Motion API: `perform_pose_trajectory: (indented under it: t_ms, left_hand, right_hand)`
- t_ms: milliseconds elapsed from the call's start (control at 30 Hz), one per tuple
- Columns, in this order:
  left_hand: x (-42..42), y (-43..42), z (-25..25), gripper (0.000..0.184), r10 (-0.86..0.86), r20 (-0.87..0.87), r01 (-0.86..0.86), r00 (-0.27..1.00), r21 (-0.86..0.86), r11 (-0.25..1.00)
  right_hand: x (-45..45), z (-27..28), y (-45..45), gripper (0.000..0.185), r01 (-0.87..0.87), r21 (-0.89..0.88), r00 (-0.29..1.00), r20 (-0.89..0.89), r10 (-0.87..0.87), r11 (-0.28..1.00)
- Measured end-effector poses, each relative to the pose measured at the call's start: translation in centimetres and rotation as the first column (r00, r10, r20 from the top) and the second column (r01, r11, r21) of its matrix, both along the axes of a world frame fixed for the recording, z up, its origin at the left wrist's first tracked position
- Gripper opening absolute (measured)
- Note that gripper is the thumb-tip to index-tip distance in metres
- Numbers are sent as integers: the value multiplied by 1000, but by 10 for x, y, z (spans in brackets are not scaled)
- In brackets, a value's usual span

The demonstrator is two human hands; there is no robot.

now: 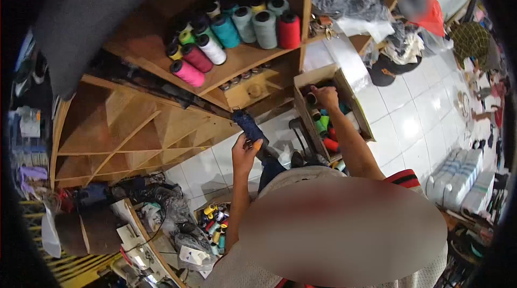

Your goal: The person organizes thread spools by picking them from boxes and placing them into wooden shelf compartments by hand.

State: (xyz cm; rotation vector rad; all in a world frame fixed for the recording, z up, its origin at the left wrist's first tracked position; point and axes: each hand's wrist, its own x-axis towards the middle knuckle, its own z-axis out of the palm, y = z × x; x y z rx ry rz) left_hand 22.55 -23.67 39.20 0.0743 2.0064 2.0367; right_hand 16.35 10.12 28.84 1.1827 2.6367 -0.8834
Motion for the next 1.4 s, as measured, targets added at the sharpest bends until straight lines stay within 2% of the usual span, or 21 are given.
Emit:
perform_pose_trajectory:
  t_ms: [33,67,167,233,300,367,400,433,467,500,533,667,767,900,1000,1100,1133,1233,1300,1333,1400]
  left_hand:
    - [-1,0,1,29,30,-18,-29,999,37,999]
    - [-3,-1,0,30,28,-62,-23,998,90,996]
    - [-7,7,22,35,120,-133,-105,984,112,988]
    - [-25,10,23,42,176,-297,-196,939,-37,980]
    - [-43,23,64,46,182,-385,-249,905,-131,960]
    - [-73,41,91,45,126,-550,-293,826,-227,929]
    - [-88,50,104,45,103,-593,-305,798,-250,919]
    - [-101,59,112,44,78,-635,-316,769,-271,909]
    - [-118,68,109,43,77,-649,-326,757,-272,905]
    - [-135,76,100,42,77,-664,-336,743,-271,902]
    - [-146,84,96,41,76,-679,-345,730,-270,899]
    - [-173,104,82,46,28,-691,-429,722,-416,802]
    - [-176,110,83,51,136,-602,-384,787,-307,871]
    - [-186,110,61,49,174,-650,-338,740,-136,931]
    - [-188,110,47,45,236,-694,-322,680,7,947]
    - [-147,94,60,39,258,-656,-355,709,-17,935]
    - [-140,87,57,35,260,-565,-295,783,31,955]
    - [-102,56,79,36,-39,-339,-28,940,-189,982]
    - [-94,49,77,36,-16,-427,-37,904,-116,993]
    - [-91,46,77,36,-2,-468,-41,884,-82,996]
    - [-93,43,86,41,6,-562,-203,827,-288,936]
  right_hand:
    - [-11,-35,6,70,29,34,1000,6,-30,999]
    - [-11,-29,4,68,10,41,1000,27,-11,999]
    - [1,5,-5,48,143,-339,981,-75,-178,930]
    - [13,11,7,43,140,-854,913,-85,-399,501]
    - [25,10,8,43,39,-808,912,-212,-352,587]
    - [43,17,3,43,-153,-561,889,-438,-135,813]
    - [57,29,1,42,-282,-286,839,-536,91,916]
    - [68,44,-1,41,-383,18,763,-557,328,923]
    - [73,53,-1,39,-260,-315,829,-557,44,913]
    - [77,61,-1,39,-123,-613,855,-464,-230,780]
    - [81,71,-1,38,6,-840,839,-291,-460,542]
    - [110,110,-18,49,31,-841,759,-332,-560,541]
    - [126,112,-15,50,10,-818,779,-354,-517,575]
    - [131,112,-21,52,8,-795,810,-351,-470,607]
    - [119,104,-27,53,-90,-746,821,-431,-375,660]
    - [97,135,-55,51,-299,-680,775,-583,-246,669]
    - [86,144,-63,52,-330,-616,775,-609,-167,716]
    - [59,209,-102,52,-403,-448,745,-667,2,798]
    - [27,210,-115,55,-468,28,513,-805,298,883]
    - [13,214,-125,54,-473,10,521,-803,288,881]
    - [-12,217,-145,53,-477,-3,524,-804,281,879]
